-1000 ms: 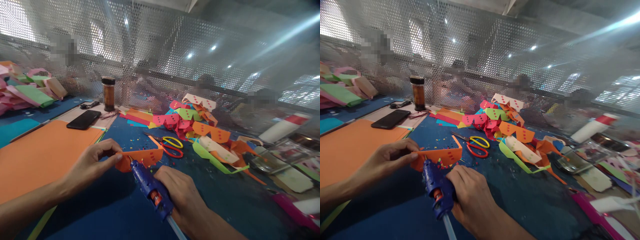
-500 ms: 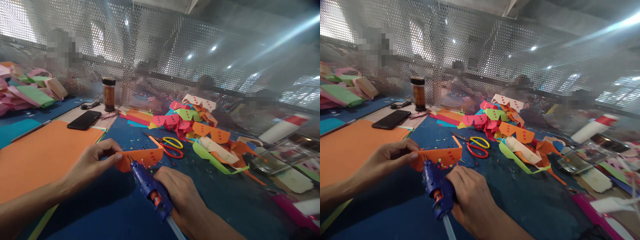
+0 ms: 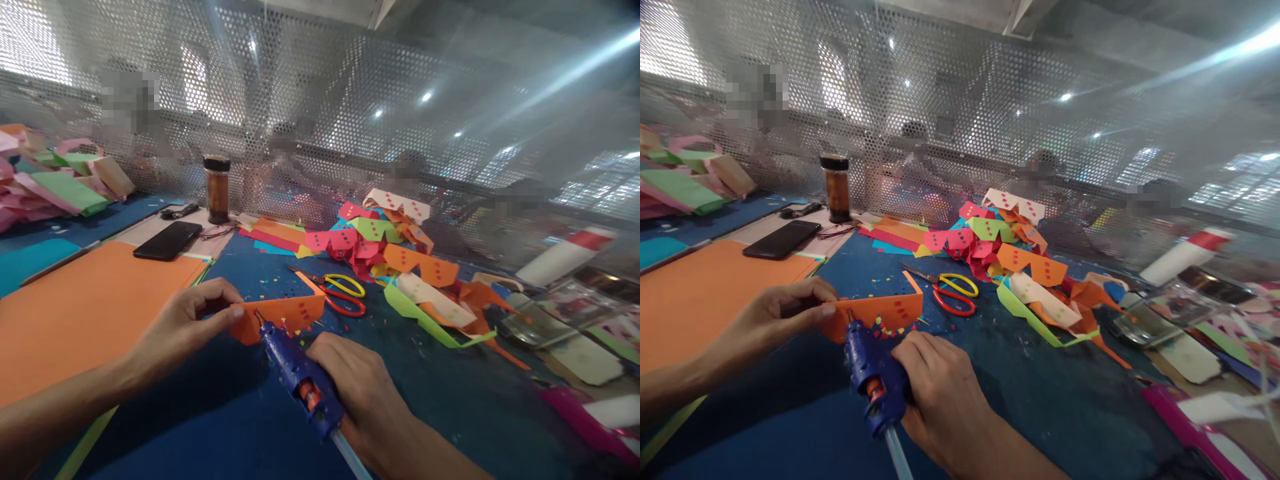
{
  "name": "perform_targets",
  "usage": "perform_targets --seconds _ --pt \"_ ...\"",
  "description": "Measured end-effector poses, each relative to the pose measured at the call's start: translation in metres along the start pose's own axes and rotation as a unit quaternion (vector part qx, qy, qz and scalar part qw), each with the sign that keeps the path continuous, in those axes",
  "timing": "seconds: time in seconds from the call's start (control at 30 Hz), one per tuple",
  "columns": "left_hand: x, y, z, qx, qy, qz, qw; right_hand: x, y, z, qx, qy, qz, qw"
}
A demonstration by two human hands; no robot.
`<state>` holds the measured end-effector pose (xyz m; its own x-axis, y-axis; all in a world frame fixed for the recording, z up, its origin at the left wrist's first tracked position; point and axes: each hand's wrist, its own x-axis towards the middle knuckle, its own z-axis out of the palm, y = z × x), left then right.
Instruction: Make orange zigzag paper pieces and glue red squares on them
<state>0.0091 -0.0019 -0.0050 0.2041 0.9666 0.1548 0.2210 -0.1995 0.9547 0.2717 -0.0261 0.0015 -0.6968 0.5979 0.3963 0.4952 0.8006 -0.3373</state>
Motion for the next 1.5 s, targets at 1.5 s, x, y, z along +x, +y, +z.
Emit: perform_targets --seconds 1.5 --pt "0.0004 -0.0017 -0.0033 0.007 0.024 0.017 1.000 -0.0025 -0.0013 0.0002 -0.024 -0.001 0.012 1.000"
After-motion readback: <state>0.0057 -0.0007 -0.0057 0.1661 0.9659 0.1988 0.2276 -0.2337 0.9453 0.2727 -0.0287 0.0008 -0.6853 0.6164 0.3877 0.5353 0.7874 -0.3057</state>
